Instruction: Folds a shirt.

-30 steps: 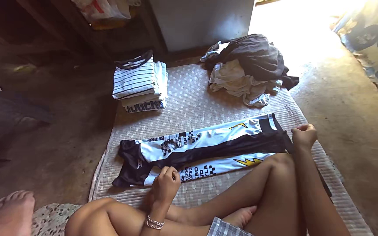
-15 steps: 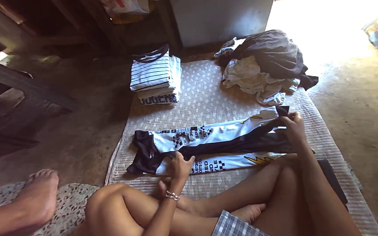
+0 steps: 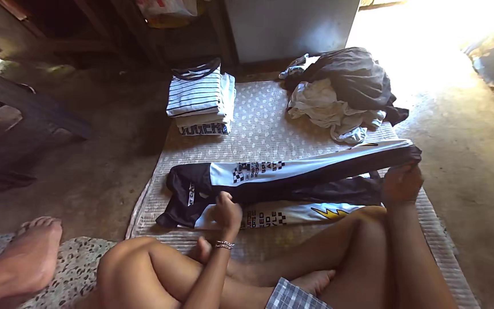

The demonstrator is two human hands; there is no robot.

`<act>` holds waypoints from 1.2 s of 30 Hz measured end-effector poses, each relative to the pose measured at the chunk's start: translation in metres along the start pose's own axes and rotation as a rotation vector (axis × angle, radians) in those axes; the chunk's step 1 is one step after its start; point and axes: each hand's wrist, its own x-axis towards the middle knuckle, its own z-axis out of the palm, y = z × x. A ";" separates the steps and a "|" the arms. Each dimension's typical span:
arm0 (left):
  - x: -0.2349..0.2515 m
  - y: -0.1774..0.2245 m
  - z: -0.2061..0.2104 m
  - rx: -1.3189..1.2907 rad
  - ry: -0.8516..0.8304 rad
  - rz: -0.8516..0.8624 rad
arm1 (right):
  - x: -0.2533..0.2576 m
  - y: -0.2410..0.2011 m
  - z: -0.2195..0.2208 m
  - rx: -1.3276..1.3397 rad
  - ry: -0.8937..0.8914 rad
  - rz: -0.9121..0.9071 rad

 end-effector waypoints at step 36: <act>0.231 -0.169 -0.145 -0.434 -0.434 0.185 | 0.031 0.015 -0.016 -1.122 0.198 0.752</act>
